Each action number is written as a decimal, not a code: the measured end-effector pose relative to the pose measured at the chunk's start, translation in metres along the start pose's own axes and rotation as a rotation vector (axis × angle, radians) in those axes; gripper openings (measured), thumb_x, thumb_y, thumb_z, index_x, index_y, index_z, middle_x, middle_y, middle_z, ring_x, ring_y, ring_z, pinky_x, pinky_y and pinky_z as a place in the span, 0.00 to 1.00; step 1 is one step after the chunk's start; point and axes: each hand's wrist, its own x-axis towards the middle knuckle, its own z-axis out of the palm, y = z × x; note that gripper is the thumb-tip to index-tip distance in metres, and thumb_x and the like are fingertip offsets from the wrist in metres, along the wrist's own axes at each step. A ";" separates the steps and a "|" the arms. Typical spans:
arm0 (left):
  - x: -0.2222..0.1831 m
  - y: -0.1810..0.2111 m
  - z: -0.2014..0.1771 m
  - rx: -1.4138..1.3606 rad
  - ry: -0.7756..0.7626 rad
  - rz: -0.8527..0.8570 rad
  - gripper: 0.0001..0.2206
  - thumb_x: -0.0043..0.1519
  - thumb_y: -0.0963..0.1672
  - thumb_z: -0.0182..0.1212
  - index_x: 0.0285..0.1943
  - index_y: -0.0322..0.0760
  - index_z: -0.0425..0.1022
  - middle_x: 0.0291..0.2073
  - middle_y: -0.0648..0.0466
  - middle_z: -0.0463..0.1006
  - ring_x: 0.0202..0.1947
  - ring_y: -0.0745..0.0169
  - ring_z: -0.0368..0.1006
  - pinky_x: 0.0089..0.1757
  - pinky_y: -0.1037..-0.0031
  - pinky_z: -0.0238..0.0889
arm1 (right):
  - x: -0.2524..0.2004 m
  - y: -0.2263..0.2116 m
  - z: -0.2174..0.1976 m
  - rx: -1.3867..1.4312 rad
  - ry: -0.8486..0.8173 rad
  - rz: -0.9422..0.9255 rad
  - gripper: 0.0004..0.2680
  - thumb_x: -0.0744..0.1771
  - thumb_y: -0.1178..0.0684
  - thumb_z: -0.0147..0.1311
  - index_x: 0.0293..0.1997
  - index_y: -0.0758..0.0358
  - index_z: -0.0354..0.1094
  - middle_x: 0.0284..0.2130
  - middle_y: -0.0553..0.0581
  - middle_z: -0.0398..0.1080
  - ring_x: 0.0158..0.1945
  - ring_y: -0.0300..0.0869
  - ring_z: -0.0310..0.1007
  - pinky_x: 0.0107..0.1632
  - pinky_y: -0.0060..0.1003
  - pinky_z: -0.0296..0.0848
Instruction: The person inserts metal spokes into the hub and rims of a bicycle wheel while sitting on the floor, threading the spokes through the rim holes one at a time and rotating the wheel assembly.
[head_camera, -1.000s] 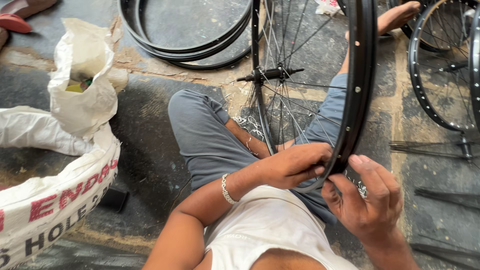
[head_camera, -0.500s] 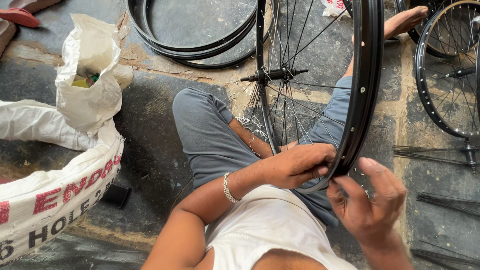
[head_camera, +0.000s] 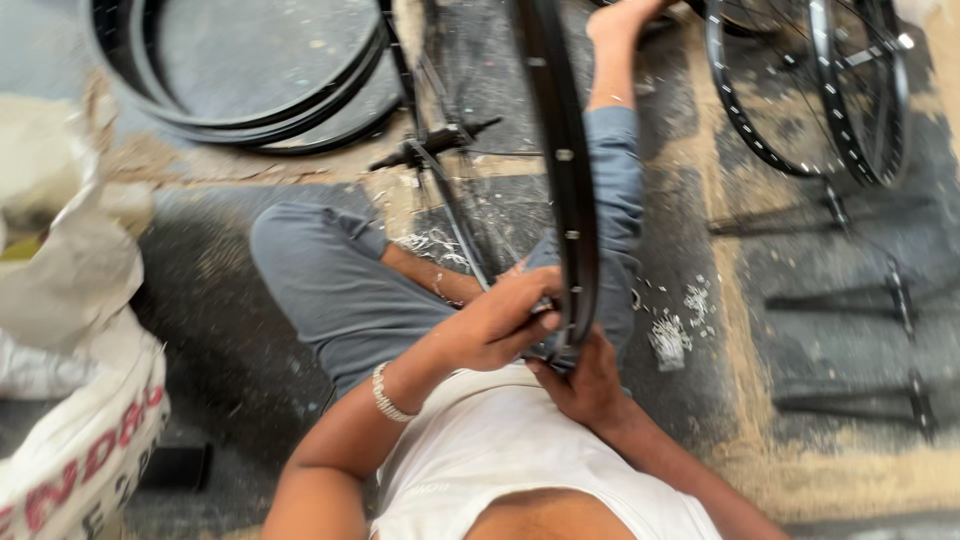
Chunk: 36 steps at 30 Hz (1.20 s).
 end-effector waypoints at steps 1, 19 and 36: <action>0.002 0.001 -0.002 0.011 -0.008 -0.006 0.07 0.73 0.42 0.49 0.54 0.32 0.66 0.49 0.44 0.70 0.52 0.40 0.68 0.56 0.57 0.59 | 0.001 0.002 0.000 0.022 -0.027 -0.021 0.24 0.66 0.51 0.63 0.64 0.68 0.51 0.45 0.65 0.70 0.45 0.55 0.76 0.45 0.47 0.73; 0.009 0.001 0.001 0.007 0.060 0.007 0.04 0.72 0.41 0.53 0.53 0.36 0.69 0.47 0.47 0.71 0.47 0.50 0.72 0.49 0.64 0.67 | 0.022 -0.001 -0.003 0.096 0.010 -0.120 0.21 0.68 0.51 0.57 0.65 0.68 0.52 0.37 0.62 0.70 0.37 0.55 0.74 0.40 0.47 0.73; 0.047 -0.018 0.016 0.456 0.398 -0.012 0.25 0.66 0.39 0.62 0.72 0.28 0.60 0.74 0.31 0.48 0.70 0.38 0.61 0.67 0.54 0.58 | 0.072 0.032 -0.028 -0.064 0.246 0.028 0.12 0.72 0.53 0.53 0.59 0.66 0.57 0.30 0.57 0.71 0.29 0.49 0.75 0.33 0.41 0.72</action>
